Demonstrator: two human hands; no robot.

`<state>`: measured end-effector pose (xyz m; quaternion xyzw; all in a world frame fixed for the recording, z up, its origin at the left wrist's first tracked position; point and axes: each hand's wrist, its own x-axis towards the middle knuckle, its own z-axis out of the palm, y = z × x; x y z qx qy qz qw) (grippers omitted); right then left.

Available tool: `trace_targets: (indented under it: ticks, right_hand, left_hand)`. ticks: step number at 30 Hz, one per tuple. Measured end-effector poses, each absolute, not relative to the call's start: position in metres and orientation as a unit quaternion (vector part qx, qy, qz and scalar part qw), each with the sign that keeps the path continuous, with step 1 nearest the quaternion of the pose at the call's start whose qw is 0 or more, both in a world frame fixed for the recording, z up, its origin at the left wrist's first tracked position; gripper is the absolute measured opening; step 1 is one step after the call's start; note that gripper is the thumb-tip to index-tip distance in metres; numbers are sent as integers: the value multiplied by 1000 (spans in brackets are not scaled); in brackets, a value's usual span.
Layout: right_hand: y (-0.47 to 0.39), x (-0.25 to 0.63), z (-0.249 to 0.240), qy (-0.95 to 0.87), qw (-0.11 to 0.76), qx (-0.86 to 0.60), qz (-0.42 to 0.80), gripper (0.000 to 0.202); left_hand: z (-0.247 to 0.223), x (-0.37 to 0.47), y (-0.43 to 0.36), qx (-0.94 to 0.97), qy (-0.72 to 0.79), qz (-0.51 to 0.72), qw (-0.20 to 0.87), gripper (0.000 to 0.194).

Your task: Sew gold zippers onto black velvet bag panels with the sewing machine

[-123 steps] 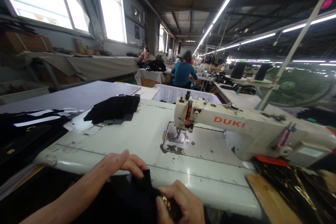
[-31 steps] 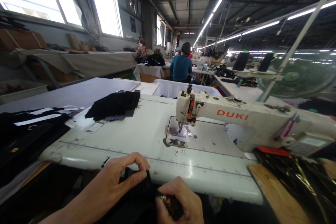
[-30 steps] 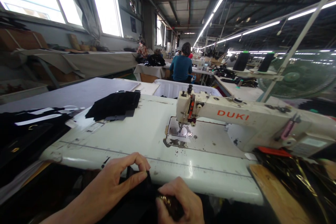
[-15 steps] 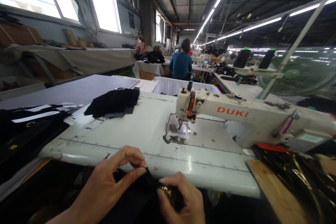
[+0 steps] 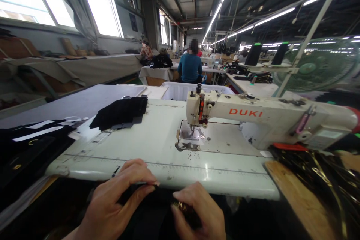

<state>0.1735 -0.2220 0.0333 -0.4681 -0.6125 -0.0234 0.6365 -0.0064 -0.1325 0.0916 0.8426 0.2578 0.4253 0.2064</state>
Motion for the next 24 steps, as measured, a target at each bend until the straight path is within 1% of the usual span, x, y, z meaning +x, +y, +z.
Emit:
trace_targets:
  ticks: [3,6,10,15,19,21,24]
  right_hand:
    - [-222,172,38,-634,620,-453,-97,20]
    - [-222,172,43,-646,592,-458,-150,18]
    - [-220,171,43,-653,576,-444,-210,17]
    - [-218,173,48,-667,566,-428,-226,15]
    - [-217,174,54,-676,560,-420,-229,13]
    - [-217,174,52,-673,562,-423,-227,15]
    - [-217,172,48,-652,572,-444,-224,17]
  left_hand:
    - [98,-1,-135,844,239,441,191,22]
    - [99,1,-136,842,240,449,179,20]
    - [91,-6,-137,837,250,436,217,20]
    - [80,-17,-140,832,267,420,246,25]
    - [78,-20,-140,830,263,405,279,22]
    - [79,-20,-139,835,264,396,275,19]
    - [80,-20,-138,835,271,402,259,23]
